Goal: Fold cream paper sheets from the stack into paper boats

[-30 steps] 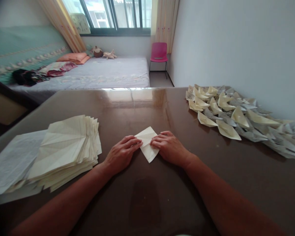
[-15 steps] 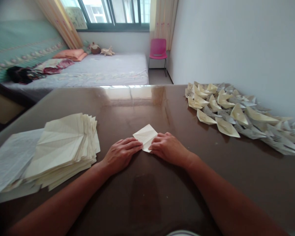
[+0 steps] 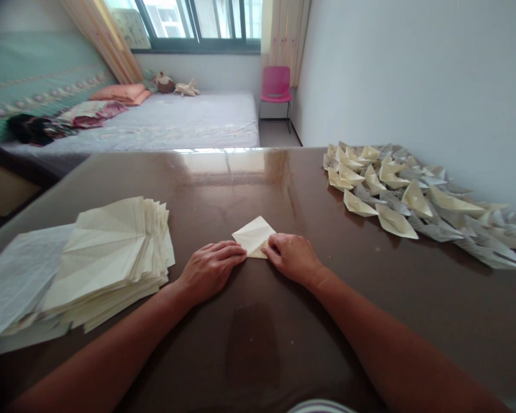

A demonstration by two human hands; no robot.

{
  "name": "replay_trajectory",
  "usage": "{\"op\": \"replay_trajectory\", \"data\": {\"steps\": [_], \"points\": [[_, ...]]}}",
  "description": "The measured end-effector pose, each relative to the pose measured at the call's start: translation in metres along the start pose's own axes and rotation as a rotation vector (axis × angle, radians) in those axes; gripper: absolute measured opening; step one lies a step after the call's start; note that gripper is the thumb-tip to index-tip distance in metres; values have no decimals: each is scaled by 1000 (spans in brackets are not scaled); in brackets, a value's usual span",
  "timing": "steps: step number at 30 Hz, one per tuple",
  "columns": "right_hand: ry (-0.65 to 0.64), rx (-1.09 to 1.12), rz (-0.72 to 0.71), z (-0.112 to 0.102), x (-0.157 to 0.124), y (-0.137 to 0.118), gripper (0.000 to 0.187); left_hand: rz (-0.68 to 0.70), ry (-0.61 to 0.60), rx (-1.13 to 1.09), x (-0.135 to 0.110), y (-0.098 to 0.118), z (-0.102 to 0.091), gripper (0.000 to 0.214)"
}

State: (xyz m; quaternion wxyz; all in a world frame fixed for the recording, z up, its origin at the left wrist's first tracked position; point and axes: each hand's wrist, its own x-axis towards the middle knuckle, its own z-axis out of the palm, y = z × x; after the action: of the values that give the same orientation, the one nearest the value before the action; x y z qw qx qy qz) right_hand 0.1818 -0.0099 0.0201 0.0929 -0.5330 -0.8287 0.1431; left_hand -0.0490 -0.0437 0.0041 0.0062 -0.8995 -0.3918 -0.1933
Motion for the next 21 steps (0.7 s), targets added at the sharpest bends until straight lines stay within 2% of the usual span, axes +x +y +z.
{"op": "replay_trajectory", "data": {"steps": [12, 21], "points": [[-13, -50, 58, 0, 5, -3, 29, -4, 9, -9, 0, 2, -1, 26], [-18, -46, 66, 0, 6, -2, 29, 34, -35, 102, 1, 4, -1, 28]]}}
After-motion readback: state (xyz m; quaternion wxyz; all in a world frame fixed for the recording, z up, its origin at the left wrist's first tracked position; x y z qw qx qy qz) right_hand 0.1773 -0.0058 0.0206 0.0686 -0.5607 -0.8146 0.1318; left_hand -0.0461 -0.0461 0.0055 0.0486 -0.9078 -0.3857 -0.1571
